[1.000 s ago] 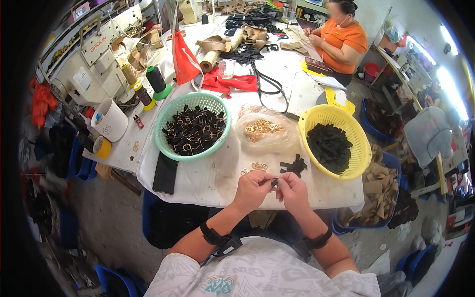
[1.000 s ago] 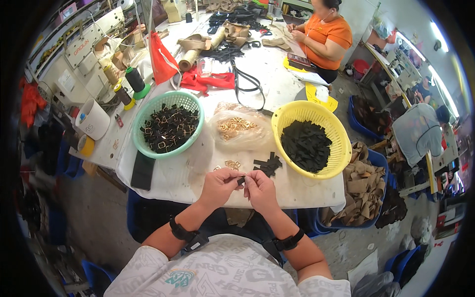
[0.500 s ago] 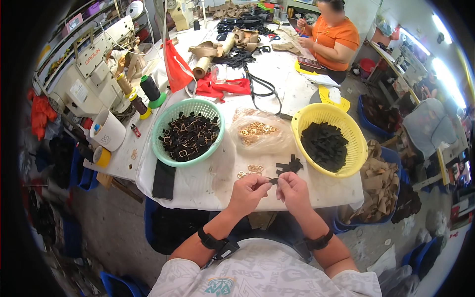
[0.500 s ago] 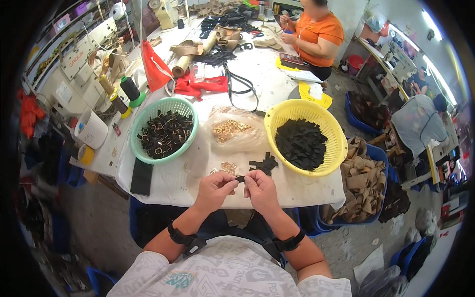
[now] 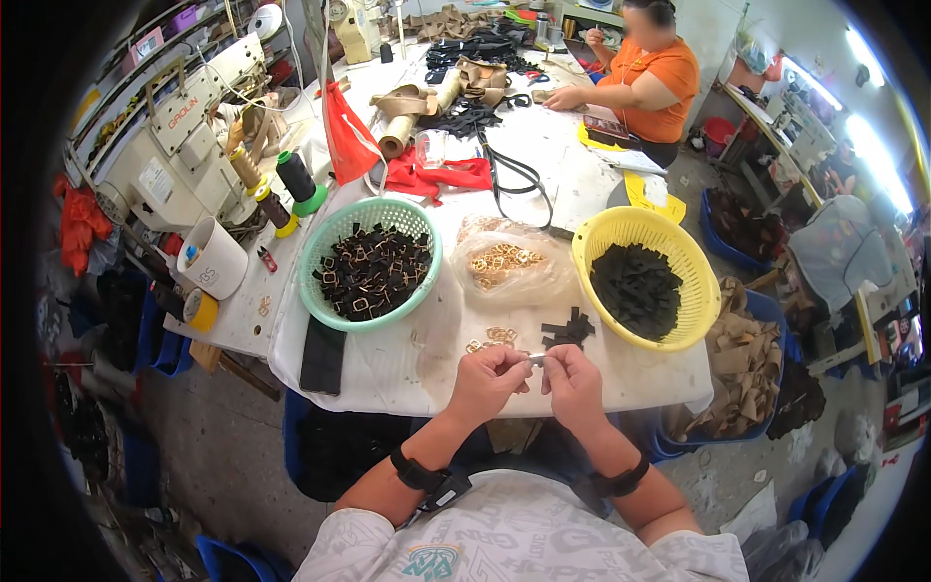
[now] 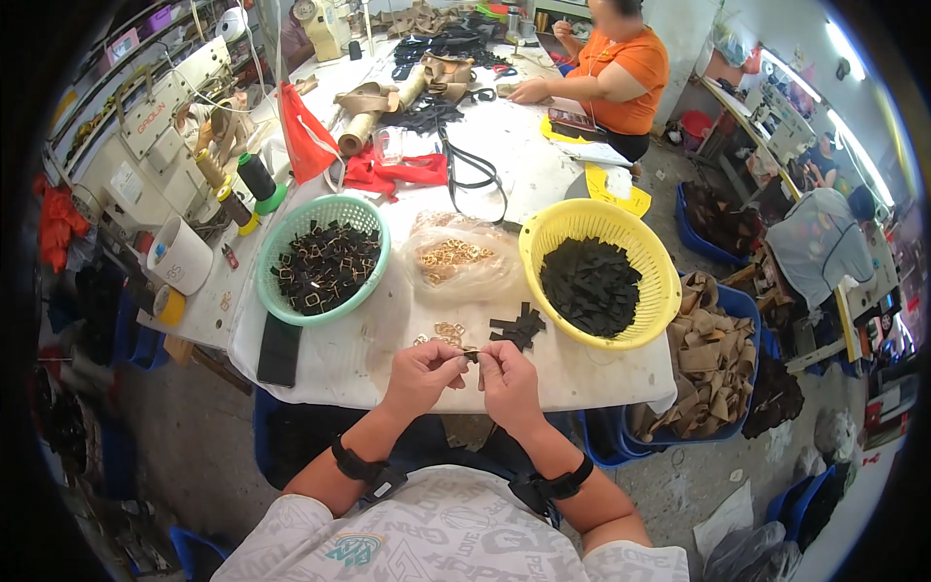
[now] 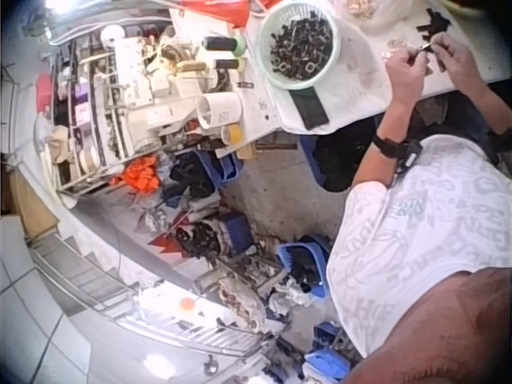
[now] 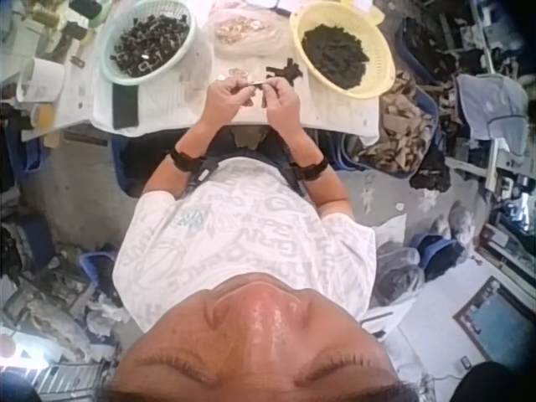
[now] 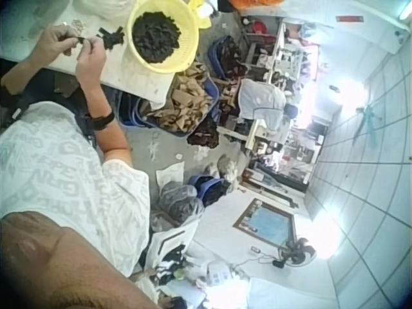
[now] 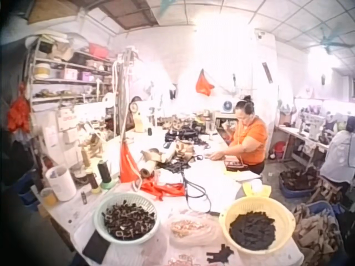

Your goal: The recorder is threading small metal buckles onto black straps at a factory workbench.

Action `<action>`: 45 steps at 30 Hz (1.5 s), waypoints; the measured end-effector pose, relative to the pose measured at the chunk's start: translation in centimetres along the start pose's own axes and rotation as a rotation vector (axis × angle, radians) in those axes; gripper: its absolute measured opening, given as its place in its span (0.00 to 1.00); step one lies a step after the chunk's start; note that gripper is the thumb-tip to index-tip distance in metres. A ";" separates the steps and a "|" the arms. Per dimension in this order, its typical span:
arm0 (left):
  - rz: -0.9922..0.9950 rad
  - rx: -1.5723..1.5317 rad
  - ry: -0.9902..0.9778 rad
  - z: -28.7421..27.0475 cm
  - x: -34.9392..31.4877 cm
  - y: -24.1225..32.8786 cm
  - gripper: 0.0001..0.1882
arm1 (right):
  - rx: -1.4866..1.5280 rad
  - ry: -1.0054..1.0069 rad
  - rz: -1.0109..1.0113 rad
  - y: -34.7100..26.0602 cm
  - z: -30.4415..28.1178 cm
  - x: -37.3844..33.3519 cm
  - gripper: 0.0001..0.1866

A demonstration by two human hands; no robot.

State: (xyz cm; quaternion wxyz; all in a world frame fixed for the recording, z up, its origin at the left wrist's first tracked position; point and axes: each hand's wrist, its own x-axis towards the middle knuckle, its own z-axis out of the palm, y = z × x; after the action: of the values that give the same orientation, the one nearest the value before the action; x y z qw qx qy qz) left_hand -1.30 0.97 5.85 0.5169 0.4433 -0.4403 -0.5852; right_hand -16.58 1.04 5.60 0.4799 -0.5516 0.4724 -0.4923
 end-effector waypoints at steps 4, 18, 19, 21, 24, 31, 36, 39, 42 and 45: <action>0.066 0.186 0.076 0.2 0.0 -0.9 0.04 | -0.123 0.011 -0.111 0.3 0.5 -0.3 0.03; 0.050 0.026 -0.043 -0.7 -0.1 -0.1 0.06 | 0.528 -0.155 0.381 -0.8 -1.3 1.0 0.05; 0.061 0.011 -0.062 -0.9 -0.1 -0.1 0.06 | 0.547 -0.164 0.390 -0.9 -1.4 1.0 0.05; 0.081 -0.021 -0.099 -1.3 0.0 -0.5 0.08 | 0.584 -0.182 0.411 -1.1 -1.4 1.1 0.06; 0.088 -0.035 -0.109 -1.1 -0.1 0.1 0.05 | 0.617 -0.214 0.413 -1.1 -1.4 1.1 0.06; 0.102 -0.045 -0.154 -1.2 -0.2 0.6 0.05 | 0.629 -0.266 0.419 -1.4 -1.4 1.1 0.07; 0.130 -0.074 -0.227 -1.6 -0.1 0.3 0.04 | 0.615 -0.295 0.448 -1.7 -1.6 1.1 0.07; 0.155 -0.088 -0.219 -1.6 0.1 -0.1 0.04 | 0.604 -0.300 0.462 -1.3 -1.6 1.2 0.07; 0.217 -0.095 -0.118 -0.8 0.2 -0.9 0.03 | 0.488 -0.267 0.396 -1.3 -1.5 1.2 0.07; 0.211 -0.117 -0.054 -0.4 0.0 -0.9 0.02 | 0.348 -0.211 0.338 -2.1 -1.1 1.0 0.06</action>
State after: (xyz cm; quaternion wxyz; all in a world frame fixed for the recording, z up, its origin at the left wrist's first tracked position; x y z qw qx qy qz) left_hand -1.06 0.98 4.92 0.5886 0.3475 -0.4633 -0.5641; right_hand -17.48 0.22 7.79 0.6895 -0.4222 0.4135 -0.4188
